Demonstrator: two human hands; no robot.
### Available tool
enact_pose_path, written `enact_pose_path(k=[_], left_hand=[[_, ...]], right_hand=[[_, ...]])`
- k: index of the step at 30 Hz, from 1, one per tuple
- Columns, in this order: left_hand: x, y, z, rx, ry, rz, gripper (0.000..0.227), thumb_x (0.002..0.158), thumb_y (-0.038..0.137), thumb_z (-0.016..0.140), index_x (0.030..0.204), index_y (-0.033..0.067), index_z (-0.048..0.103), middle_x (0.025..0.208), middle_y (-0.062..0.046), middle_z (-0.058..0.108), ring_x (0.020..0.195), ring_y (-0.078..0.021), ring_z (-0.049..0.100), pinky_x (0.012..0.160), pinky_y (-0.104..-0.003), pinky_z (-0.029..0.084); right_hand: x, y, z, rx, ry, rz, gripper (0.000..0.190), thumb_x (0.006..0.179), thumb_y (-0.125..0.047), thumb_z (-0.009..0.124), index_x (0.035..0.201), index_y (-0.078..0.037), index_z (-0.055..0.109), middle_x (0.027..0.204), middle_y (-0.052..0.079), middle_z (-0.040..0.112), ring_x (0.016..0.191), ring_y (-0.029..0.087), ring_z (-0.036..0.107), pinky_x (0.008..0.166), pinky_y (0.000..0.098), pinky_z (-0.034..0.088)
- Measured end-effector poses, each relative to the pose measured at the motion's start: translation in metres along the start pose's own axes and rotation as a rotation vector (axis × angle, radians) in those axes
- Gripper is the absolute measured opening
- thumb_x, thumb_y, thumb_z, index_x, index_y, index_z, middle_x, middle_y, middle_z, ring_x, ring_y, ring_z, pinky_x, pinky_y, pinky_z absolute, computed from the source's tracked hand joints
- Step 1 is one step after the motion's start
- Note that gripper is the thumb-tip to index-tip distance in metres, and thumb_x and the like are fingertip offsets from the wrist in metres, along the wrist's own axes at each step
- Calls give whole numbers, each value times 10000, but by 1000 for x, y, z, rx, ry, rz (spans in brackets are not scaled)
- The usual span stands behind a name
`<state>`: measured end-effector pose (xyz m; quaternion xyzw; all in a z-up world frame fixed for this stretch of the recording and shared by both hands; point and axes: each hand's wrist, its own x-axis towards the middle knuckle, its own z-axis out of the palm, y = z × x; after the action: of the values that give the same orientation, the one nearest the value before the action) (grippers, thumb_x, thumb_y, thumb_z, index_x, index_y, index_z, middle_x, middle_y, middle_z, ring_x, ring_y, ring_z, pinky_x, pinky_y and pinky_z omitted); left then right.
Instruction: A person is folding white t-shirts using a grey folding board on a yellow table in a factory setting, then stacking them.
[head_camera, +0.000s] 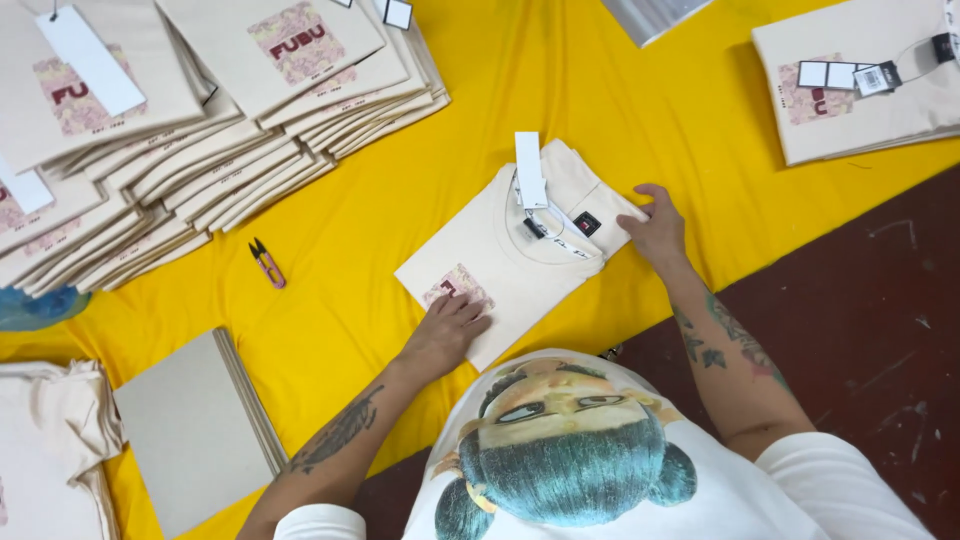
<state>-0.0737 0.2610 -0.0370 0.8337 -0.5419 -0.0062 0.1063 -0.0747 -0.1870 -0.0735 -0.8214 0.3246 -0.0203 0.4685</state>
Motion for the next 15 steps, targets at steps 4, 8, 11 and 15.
enact_pose_path(k=[4, 8, 11, 15], left_hand=[[31, -14, -4, -16, -121, -84, 235, 1021, 270, 523, 1096, 240, 743, 1112, -17, 717, 1173, -235, 604, 1020, -470, 417], [115, -50, -21, -344, -83, -471, 311, 1022, 356, 550, 1248, 201, 698, 1029, -54, 743, 945, -231, 715, 822, -405, 563], [182, -75, -3, -660, -3, -749, 409, 1024, 434, 577, 1333, 176, 646, 1031, -30, 752, 780, -143, 748, 703, -314, 610], [245, -66, -7, -929, 30, -982, 562, 901, 366, 791, 1305, 9, 632, 1053, -156, 720, 671, -153, 757, 653, -276, 643]], right_hand=[[-31, -33, -5, -106, 63, -49, 455, 913, -136, 772, 1319, -222, 583, 1046, 88, 732, 989, 292, 705, 839, 395, 578], [-81, -60, 12, -278, 255, -581, 394, 861, -244, 840, 1193, -130, 661, 972, 105, 598, 946, 354, 640, 846, 469, 534], [-105, -62, 32, -288, 144, -574, 466, 818, -338, 860, 1191, -130, 674, 989, 105, 641, 970, 344, 668, 880, 471, 540], [-107, -67, 35, -356, -48, -407, 370, 887, -272, 805, 1212, -159, 671, 1079, 76, 663, 1058, 269, 668, 945, 386, 524]])
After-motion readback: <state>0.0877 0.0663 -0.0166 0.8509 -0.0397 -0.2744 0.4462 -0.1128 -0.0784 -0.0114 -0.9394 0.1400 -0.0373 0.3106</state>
